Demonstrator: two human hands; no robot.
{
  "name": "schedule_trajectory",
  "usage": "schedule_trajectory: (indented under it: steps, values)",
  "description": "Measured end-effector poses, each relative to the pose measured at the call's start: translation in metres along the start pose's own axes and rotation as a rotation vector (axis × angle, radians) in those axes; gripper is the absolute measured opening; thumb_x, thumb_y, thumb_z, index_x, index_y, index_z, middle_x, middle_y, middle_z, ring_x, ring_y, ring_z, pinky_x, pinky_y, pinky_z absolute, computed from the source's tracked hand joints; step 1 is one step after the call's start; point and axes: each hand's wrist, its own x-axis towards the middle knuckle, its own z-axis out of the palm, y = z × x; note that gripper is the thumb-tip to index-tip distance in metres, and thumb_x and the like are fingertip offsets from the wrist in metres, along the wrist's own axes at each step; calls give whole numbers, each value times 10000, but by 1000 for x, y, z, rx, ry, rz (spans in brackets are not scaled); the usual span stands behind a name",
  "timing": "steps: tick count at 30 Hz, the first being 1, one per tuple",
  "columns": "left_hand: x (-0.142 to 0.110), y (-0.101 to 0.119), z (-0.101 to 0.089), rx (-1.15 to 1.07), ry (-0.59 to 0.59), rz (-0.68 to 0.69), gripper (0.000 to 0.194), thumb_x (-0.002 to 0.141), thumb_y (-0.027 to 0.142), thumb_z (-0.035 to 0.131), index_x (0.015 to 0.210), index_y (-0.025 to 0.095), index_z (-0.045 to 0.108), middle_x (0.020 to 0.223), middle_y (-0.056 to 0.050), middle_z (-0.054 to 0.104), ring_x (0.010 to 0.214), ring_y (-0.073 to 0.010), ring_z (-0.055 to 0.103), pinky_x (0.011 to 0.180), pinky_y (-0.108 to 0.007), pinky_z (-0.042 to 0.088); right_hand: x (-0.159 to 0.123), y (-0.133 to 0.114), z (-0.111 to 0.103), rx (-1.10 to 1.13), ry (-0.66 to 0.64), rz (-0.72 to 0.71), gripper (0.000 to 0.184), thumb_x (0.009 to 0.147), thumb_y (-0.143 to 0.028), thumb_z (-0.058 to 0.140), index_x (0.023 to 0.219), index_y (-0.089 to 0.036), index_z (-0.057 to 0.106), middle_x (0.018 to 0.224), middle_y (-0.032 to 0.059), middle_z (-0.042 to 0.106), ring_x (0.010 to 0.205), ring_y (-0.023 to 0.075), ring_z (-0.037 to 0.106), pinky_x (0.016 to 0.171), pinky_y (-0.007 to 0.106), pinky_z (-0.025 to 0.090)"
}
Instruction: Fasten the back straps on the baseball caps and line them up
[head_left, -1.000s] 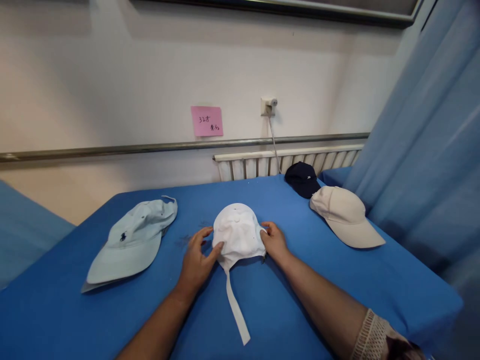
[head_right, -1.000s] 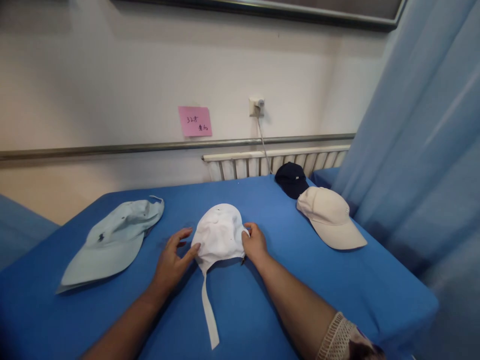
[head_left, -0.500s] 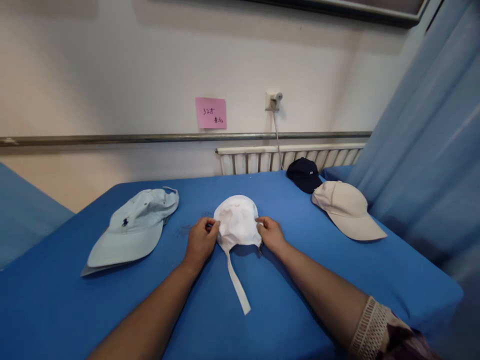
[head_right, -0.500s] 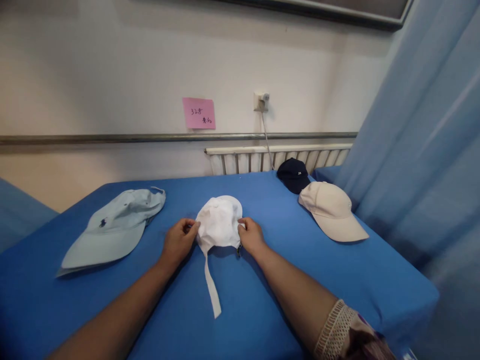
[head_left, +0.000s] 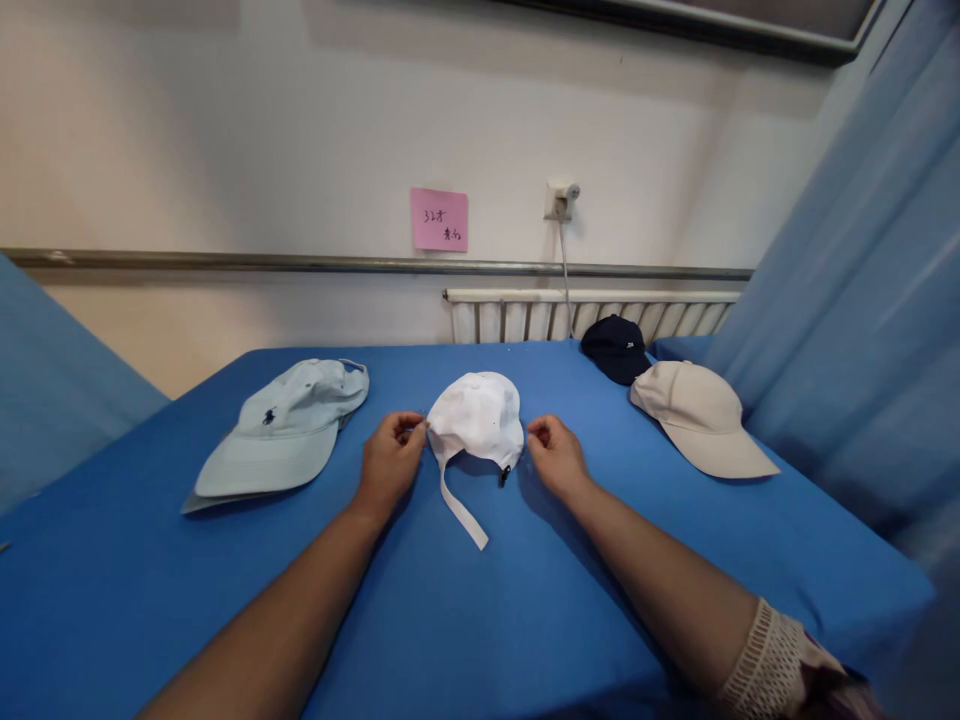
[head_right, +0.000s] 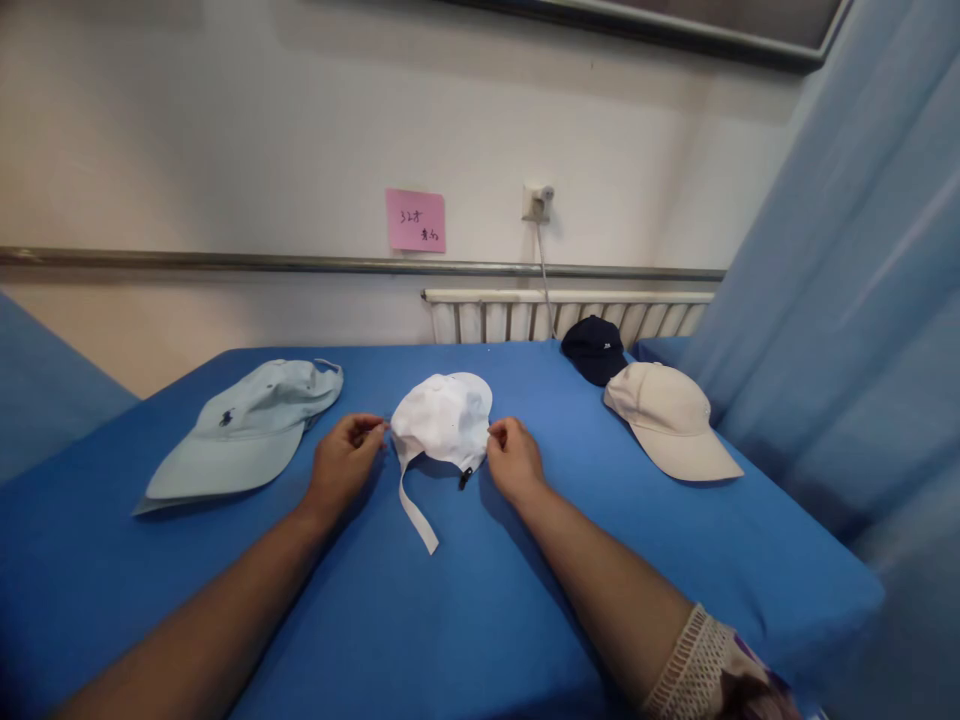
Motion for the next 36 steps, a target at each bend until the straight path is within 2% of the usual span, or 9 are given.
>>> schedule_trajectory:
  steps: [5, 8, 10, 15, 22, 27, 30, 32, 36]
  values:
    - [-34, 28, -19, 48, -395, 213, 230, 840, 398, 551, 879, 194, 649, 744, -3, 667, 648, -161, 597, 622, -263, 458, -23, -23, -5, -84, -309, -35, 125, 824, -312, 596, 754, -209, 590, 661, -26, 631, 586, 125, 549, 564, 235, 369]
    - [-50, 40, -25, 93, -672, 263, 198, 850, 354, 537, 877, 203, 661, 747, 2, 661, 637, -155, 580, 606, -257, 438, -32, -29, -2, -204, -352, -58, 221, 776, -404, 693, 727, -212, 597, 667, -7, 635, 586, 136, 537, 548, 249, 332]
    - [-56, 44, -26, 113, -758, 271, 187, 833, 330, 554, 918, 211, 671, 810, -8, 676, 689, -166, 596, 644, -264, 450, -33, -29, 0, -273, -330, -69, 257, 743, -436, 733, 738, -214, 603, 693, 11, 643, 607, 152, 544, 555, 263, 324]
    - [-59, 44, -21, 144, -784, 358, 224, 768, 285, 629, 977, 225, 683, 946, -35, 675, 868, -206, 609, 790, -299, 466, -29, -24, 2, -353, -306, -85, 226, 752, -404, 729, 760, -214, 607, 732, 23, 649, 636, 164, 550, 570, 272, 316]
    - [-55, 36, -17, 156, -876, 441, 225, 757, 221, 656, 981, 223, 673, 1064, -47, 680, 1020, -234, 592, 923, -336, 425, -20, -7, 1, -252, -412, -106, 89, 826, -225, 592, 745, -211, 623, 740, 12, 660, 666, 154, 570, 612, 258, 361]
    - [-54, 32, -17, 132, -902, 436, 174, 766, 212, 652, 939, 219, 674, 1148, -53, 669, 1080, -235, 586, 974, -350, 398, -17, 7, 8, -18, -430, -39, 65, 814, -207, 565, 757, -203, 596, 651, -27, 606, 596, 129, 532, 573, 231, 375]
    - [-54, 31, -16, 99, -894, 410, 45, 789, 208, 624, 813, 208, 662, 1134, -44, 677, 1064, -223, 595, 974, -343, 396, -17, 5, 12, 196, -463, 69, 61, 809, -209, 554, 750, -194, 565, 597, -45, 578, 552, 115, 534, 555, 224, 387]
    - [-54, 32, -16, 83, -876, 388, 81, 817, 214, 589, 763, 203, 648, 1081, -38, 692, 1019, -211, 607, 948, -334, 410, -18, 0, 13, 356, -497, 137, 61, 803, -227, 567, 758, -188, 555, 596, -43, 587, 542, 111, 549, 550, 223, 402]
    - [-55, 34, -18, 87, -898, 379, 194, 802, 295, 637, 979, 227, 678, 1016, -40, 696, 938, -215, 607, 873, -326, 441, -18, -8, 8, 564, -549, 233, 131, 788, -295, 624, 823, -179, 575, 599, -28, 606, 533, 109, 562, 544, 223, 430]
